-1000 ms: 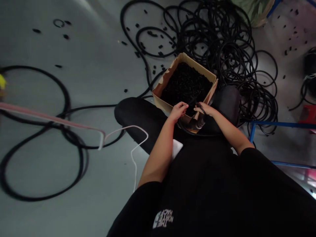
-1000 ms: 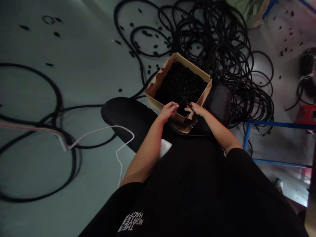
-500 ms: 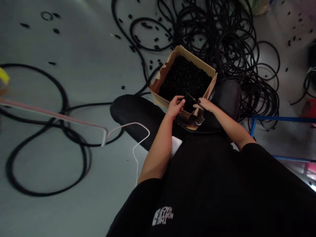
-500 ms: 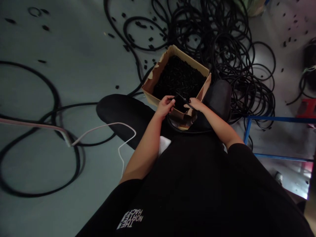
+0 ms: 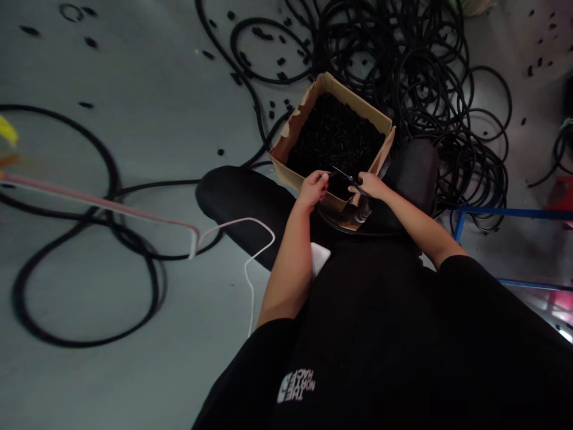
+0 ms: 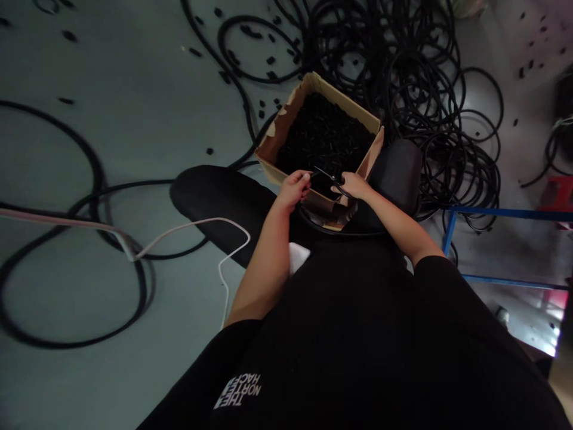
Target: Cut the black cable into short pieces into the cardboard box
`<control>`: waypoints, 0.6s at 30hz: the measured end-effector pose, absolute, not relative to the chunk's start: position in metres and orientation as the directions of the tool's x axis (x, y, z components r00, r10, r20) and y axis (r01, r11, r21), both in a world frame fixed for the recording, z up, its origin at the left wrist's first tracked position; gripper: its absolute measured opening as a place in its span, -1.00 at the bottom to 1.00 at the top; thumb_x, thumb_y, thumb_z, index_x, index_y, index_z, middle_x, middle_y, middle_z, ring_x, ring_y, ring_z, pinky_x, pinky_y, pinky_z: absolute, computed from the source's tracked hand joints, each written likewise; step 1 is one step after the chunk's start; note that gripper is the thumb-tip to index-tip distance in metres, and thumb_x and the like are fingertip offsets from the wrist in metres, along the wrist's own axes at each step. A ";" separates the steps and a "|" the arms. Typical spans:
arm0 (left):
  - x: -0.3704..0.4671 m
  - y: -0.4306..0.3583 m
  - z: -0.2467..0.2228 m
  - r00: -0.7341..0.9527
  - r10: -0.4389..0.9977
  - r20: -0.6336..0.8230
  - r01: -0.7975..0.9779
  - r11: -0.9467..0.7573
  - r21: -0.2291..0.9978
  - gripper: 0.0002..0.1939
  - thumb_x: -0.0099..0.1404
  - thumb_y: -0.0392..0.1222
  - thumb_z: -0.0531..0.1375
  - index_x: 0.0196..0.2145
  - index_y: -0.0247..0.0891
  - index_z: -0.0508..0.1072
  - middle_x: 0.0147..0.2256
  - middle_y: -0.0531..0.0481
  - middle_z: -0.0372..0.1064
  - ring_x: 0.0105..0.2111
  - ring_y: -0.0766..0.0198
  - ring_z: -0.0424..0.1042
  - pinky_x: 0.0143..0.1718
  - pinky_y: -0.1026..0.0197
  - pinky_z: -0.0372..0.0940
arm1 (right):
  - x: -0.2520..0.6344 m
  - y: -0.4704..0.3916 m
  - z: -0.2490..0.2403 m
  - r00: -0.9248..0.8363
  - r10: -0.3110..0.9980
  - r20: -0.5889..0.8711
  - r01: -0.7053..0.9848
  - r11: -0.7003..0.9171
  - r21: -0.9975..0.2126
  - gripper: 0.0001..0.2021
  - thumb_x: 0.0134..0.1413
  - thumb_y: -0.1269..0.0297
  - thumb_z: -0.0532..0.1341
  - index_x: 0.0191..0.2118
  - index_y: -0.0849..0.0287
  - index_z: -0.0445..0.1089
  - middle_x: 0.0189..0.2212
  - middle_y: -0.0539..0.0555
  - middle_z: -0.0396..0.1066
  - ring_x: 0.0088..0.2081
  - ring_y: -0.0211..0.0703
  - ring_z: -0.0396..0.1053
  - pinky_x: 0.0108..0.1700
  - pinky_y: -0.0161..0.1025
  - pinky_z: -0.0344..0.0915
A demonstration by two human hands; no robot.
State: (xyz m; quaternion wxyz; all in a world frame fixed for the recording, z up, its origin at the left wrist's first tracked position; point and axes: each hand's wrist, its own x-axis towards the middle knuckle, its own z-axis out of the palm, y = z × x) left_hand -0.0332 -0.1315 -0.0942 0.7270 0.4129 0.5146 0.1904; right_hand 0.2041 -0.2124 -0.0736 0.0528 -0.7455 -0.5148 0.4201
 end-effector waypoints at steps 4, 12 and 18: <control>-0.031 -0.136 -0.094 0.397 0.690 -0.605 0.179 0.589 0.788 -0.84 0.65 -0.14 0.47 -0.07 -0.19 0.59 -0.54 0.23 0.20 -0.66 0.41 0.07 -0.66 0.42 -0.04 | 0.204 -0.212 -0.075 0.078 0.812 -0.578 0.716 -0.449 -0.535 -0.67 0.35 0.09 0.50 0.02 0.20 0.52 0.02 0.23 0.69 0.00 0.08 0.57 0.12 -0.11 0.46; -0.031 -0.137 -0.092 0.432 0.630 -0.645 0.195 0.634 0.749 -0.80 0.68 -0.09 0.45 -0.10 -0.18 0.56 -0.51 0.21 0.20 -0.66 0.41 0.07 -0.67 0.44 -0.03 | 0.204 -0.210 -0.071 0.091 0.848 -0.522 0.732 -0.412 -0.543 -0.65 0.32 0.10 0.51 0.05 0.16 0.51 -0.01 0.18 0.67 -0.01 0.11 0.57 0.10 -0.09 0.44; -0.032 -0.135 -0.097 0.392 0.685 -0.614 0.159 0.607 0.779 -0.75 0.62 -0.06 0.52 -0.10 -0.18 0.55 -0.50 0.21 0.23 -0.65 0.43 0.07 -0.65 0.43 -0.02 | 0.206 -0.213 -0.061 0.122 0.827 -0.549 0.805 -0.406 -0.433 -0.70 0.42 0.09 0.51 0.03 0.19 0.56 0.03 0.26 0.72 0.04 0.18 0.63 0.05 -0.12 0.41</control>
